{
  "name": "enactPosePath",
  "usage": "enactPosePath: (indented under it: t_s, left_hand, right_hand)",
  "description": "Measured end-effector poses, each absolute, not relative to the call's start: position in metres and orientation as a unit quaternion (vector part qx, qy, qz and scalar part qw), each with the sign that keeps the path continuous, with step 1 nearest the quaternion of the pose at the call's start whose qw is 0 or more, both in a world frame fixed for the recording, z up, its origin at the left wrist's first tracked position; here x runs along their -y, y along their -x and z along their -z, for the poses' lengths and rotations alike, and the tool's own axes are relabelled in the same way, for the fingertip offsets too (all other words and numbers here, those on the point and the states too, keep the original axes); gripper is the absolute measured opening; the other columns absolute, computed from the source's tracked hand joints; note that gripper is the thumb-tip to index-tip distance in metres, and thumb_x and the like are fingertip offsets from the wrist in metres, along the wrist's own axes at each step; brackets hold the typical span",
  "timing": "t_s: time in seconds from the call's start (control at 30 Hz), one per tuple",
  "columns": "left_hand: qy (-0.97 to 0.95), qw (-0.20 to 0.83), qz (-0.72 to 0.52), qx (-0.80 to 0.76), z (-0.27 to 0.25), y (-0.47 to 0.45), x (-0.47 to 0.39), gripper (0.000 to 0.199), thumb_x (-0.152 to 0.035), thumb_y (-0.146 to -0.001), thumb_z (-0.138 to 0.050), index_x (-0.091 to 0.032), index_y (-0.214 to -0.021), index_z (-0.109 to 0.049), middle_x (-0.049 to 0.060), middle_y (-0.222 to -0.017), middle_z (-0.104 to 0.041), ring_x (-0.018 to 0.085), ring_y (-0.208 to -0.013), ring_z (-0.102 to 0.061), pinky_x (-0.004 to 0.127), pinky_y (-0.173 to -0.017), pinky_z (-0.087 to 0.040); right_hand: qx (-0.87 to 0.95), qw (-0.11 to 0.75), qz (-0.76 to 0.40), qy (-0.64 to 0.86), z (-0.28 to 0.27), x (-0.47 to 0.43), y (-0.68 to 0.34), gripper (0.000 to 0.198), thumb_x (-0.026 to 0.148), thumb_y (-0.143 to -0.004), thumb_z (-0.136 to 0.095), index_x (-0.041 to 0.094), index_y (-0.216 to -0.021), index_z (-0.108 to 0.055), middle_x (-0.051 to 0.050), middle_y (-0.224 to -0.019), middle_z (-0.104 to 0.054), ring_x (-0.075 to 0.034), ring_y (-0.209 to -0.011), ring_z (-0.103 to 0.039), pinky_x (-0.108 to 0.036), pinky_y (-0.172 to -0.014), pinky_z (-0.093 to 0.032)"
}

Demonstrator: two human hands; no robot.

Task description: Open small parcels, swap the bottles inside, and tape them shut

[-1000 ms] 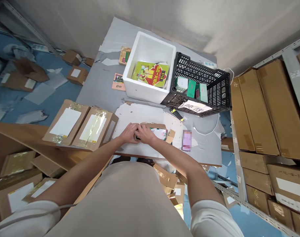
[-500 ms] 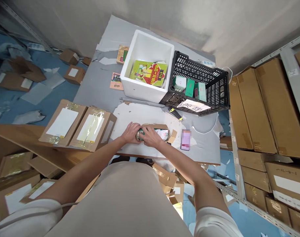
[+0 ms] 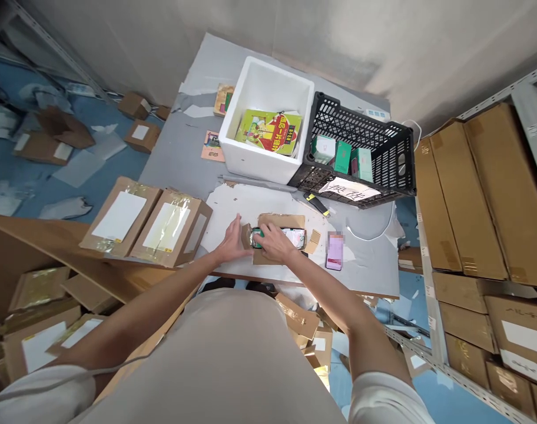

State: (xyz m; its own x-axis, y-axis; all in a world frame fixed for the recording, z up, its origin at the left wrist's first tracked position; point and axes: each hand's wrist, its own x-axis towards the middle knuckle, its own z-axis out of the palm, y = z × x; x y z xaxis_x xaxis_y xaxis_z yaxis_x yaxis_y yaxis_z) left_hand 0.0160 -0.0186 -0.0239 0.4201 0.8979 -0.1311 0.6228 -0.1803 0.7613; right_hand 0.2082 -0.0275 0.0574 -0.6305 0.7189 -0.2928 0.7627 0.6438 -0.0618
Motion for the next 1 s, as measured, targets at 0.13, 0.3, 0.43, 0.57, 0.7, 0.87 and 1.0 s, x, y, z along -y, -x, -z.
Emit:
enactPosePath:
  t_s: [0.13, 0.3, 0.43, 0.57, 0.7, 0.87, 1.0]
  left_hand:
    - [-0.626, 0.457, -0.212, -0.595, 0.027, -0.017, 0.029, 0.067, -0.056, -0.076, -0.055, -0.015, -0.129, -0.046, 0.014, -0.122, -0.055, 0.025, -0.106, -0.058, 0.041, -0.091, -0.048]
    - [-0.657, 0.472, -0.173, -0.562, 0.029, -0.029, 0.022, 0.039, -0.037, -0.08, -0.053, -0.02, -0.115, -0.059, 0.005, -0.1, -0.066, 0.018, -0.077, -0.064, 0.035, -0.079, -0.052]
    - [-0.704, 0.437, -0.142, -0.541, 0.025, -0.03, 0.023, 0.04, -0.029, -0.083, -0.046, -0.018, -0.119, -0.058, 0.007, -0.098, -0.066, 0.019, -0.082, -0.063, 0.035, -0.082, -0.05]
    - [-0.718, 0.417, -0.138, -0.539, 0.02, -0.031, 0.029, 0.044, -0.026, -0.087, -0.04, -0.016, -0.128, -0.052, 0.01, -0.104, -0.063, 0.021, -0.093, -0.061, 0.035, -0.088, -0.047]
    - [-0.719, 0.414, -0.127, -0.544, 0.018, -0.034, 0.033, 0.045, -0.023, -0.088, -0.037, -0.014, -0.13, -0.049, 0.012, -0.108, -0.061, 0.023, -0.102, -0.058, 0.036, -0.09, -0.046]
    - [-0.72, 0.407, -0.121, -0.549, 0.025, -0.036, 0.035, 0.045, -0.02, -0.087, -0.036, -0.015, -0.13, -0.049, 0.011, -0.109, -0.061, 0.023, -0.104, -0.057, 0.035, -0.09, -0.045]
    - [-0.718, 0.408, -0.134, -0.548, 0.034, -0.033, 0.035, 0.043, -0.018, -0.088, -0.034, -0.015, -0.128, -0.05, 0.011, -0.11, -0.062, 0.022, -0.107, -0.055, 0.034, -0.092, -0.044]
  right_hand:
    - [-0.899, 0.118, 0.097, -0.41, -0.057, 0.03, -0.206, 0.03, 0.02, -0.077, -0.053, 0.014, -0.106, -0.055, -0.016, -0.109, -0.048, -0.029, -0.095, -0.041, -0.039, -0.079, -0.033]
    - [-0.904, 0.121, 0.096, -0.398, -0.052, 0.03, -0.203, 0.028, 0.02, -0.077, -0.053, 0.014, -0.104, -0.056, -0.016, -0.107, -0.048, -0.03, -0.095, -0.04, -0.039, -0.078, -0.033]
    - [-0.905, 0.118, 0.092, -0.398, -0.048, 0.032, -0.204, 0.027, 0.02, -0.077, -0.053, 0.015, -0.103, -0.056, -0.015, -0.105, -0.048, -0.029, -0.093, -0.039, -0.038, -0.077, -0.031]
    - [-0.91, 0.104, 0.086, -0.393, -0.046, 0.034, -0.21, 0.026, 0.02, -0.076, -0.054, 0.016, -0.101, -0.056, -0.015, -0.103, -0.047, -0.028, -0.091, -0.039, -0.037, -0.075, -0.029]
    - [-0.917, 0.089, 0.073, -0.381, -0.044, 0.035, -0.214, 0.025, 0.021, -0.075, -0.055, 0.016, -0.1, -0.056, -0.014, -0.103, -0.048, -0.027, -0.09, -0.038, -0.036, -0.074, -0.029]
    - [-0.919, 0.066, 0.073, -0.382, -0.045, 0.037, -0.214, 0.024, 0.021, -0.075, -0.056, 0.016, -0.098, -0.057, -0.014, -0.101, -0.048, -0.027, -0.089, -0.038, -0.036, -0.074, -0.029]
    - [-0.917, 0.033, 0.085, -0.389, -0.053, 0.037, -0.223, 0.02, 0.02, -0.073, -0.056, 0.017, -0.093, -0.057, -0.013, -0.098, -0.047, -0.027, -0.088, -0.039, -0.036, -0.073, -0.032]
